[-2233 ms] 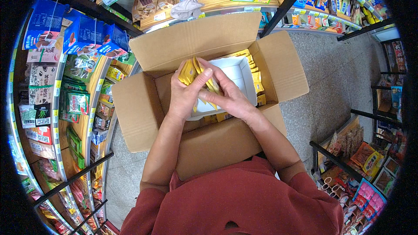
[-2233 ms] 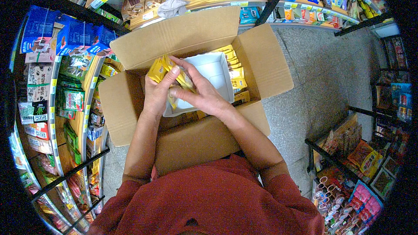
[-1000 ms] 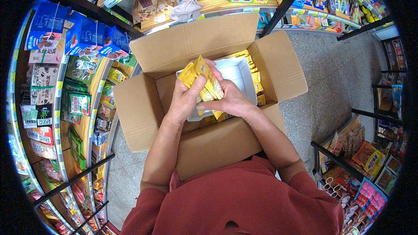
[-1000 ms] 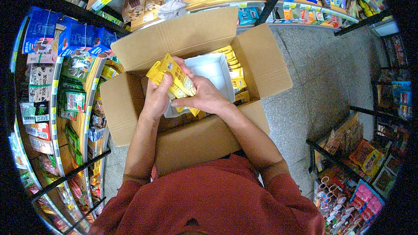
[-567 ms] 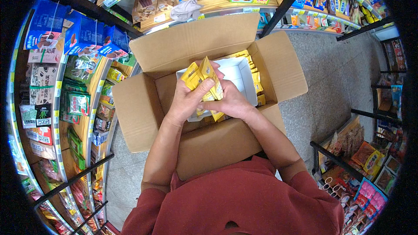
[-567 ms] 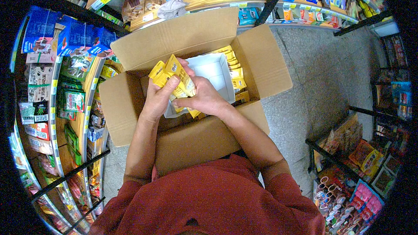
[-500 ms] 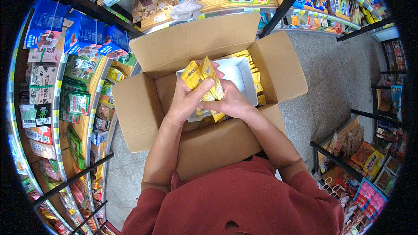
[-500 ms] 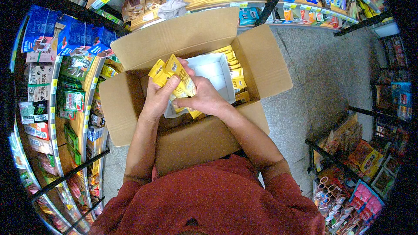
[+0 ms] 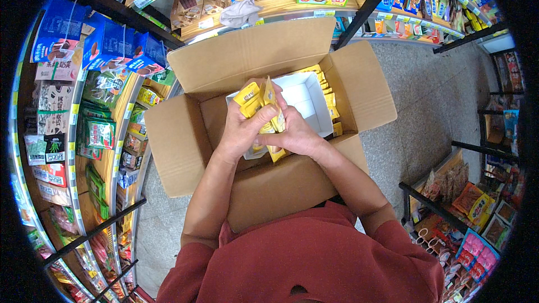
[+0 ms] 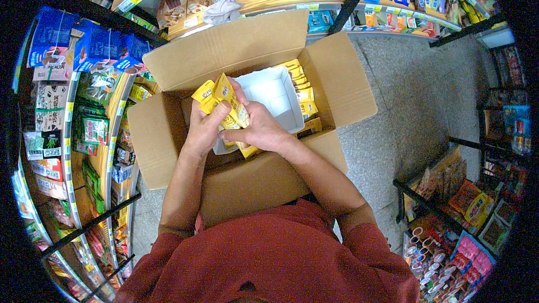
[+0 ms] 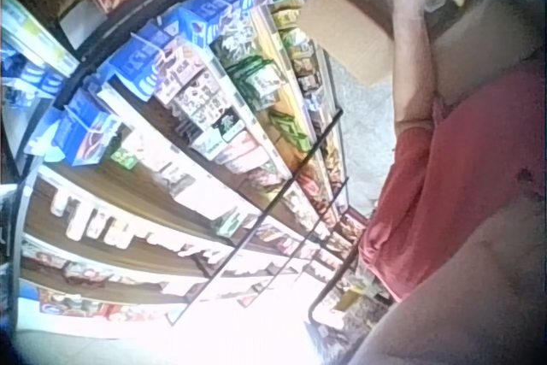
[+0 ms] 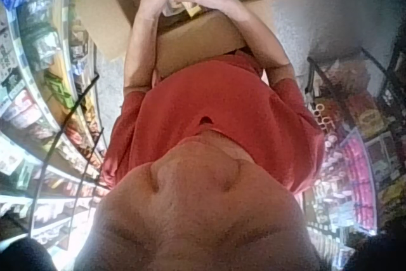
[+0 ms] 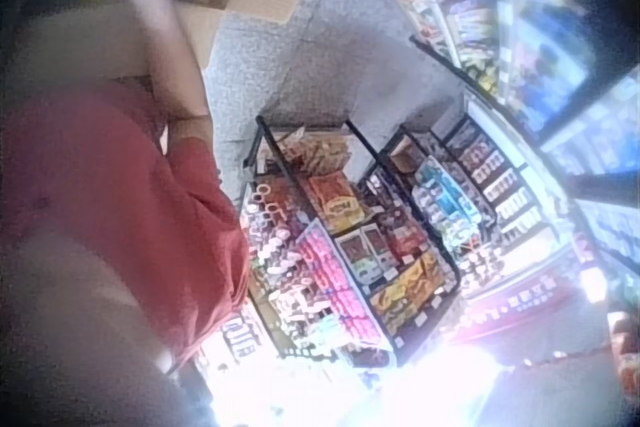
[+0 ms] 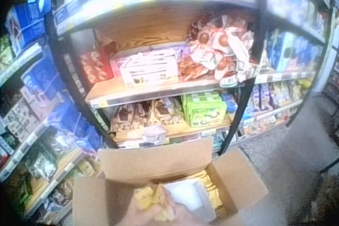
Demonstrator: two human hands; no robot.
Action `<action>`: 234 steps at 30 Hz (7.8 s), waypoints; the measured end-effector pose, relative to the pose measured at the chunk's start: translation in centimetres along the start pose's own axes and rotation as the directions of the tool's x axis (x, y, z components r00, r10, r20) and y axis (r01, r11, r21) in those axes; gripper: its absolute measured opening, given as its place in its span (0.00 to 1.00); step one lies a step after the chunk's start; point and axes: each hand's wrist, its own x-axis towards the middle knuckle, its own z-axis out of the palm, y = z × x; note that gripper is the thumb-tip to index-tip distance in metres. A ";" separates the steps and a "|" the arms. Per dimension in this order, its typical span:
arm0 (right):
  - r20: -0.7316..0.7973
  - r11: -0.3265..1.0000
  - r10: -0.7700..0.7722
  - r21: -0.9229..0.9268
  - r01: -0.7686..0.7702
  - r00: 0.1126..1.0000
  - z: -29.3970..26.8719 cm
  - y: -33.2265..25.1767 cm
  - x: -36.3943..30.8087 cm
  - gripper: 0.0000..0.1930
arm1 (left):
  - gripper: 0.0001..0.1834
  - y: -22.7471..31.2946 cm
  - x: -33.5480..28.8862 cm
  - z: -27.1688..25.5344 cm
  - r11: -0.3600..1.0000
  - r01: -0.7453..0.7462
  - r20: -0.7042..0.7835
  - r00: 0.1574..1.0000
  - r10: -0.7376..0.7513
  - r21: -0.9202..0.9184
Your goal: The person arranges yellow snack bars from a cardboard box into a white styrofoam tray. They pick up bars, align them, and place them into the tray, repeating the process to fill the container.
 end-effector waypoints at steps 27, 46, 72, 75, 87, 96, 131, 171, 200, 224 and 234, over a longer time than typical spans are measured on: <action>-0.087 0.957 -0.215 0.178 0.228 0.973 -1.2 5.6 1.6 0.35 | 0.19 -0.5 0.7 0.3 0.913 -0.152 0.181 0.979 0.088 0.378; -0.085 0.979 -0.117 0.155 0.129 0.989 -0.3 3.4 0.7 0.32 | 0.12 -1.7 0.1 0.8 0.883 -0.137 0.089 0.990 0.108 0.448; 0.124 0.993 -0.092 0.081 0.083 0.988 0.2 1.1 0.5 0.35 | 0.15 -0.9 0.0 -0.3 0.986 -0.102 -0.110 0.990 0.088 -0.133; 0.107 0.986 -0.099 0.145 0.083 0.989 0.7 0.9 0.4 0.32 | 0.15 -0.5 -0.2 -0.3 0.994 -0.094 -0.164 0.983 0.084 -0.053; 0.022 0.960 0.176 0.218 -0.177 0.984 0.9 -0.3 0.3 0.23 | 0.22 1.8 0.3 -0.9 0.966 -0.164 -0.503 0.829 0.244 0.198; -0.114 0.937 0.077 0.348 -0.033 0.991 0.8 -0.1 0.5 0.21 | 0.34 -1.6 -4.1 -3.2 0.468 0.249 -0.353 0.924 0.149 0.848; -0.018 0.358 0.430 -0.914 -0.189 0.903 -1.2 -1.1 4.0 0.24 | 0.26 -0.4 -1.7 -5.2 0.066 0.358 -0.364 0.920 0.144 0.932; -0.056 0.502 -0.259 -0.861 0.085 0.964 -1.4 0.0 1.9 0.15 | 0.27 -1.3 -1.7 -5.3 -0.065 0.369 -0.364 0.928 0.079 0.927; -0.214 0.839 -0.270 -0.530 0.121 0.939 -2.3 2.9 -0.4 0.19 | 0.16 2.6 4.8 4.8 0.225 -0.164 0.156 0.986 0.054 0.960; 0.594 0.081 -0.585 -0.634 0.769 0.552 4.4 -16.1 -3.9 0.08 | 0.11 -4.3 3.5 1.9 0.213 -0.343 0.305 0.933 0.194 0.915; 0.733 0.135 -0.371 -0.564 0.814 0.570 7.5 -14.7 -4.2 0.08 | 0.10 -5.6 3.8 0.3 0.221 -0.334 0.293 0.935 0.200 0.916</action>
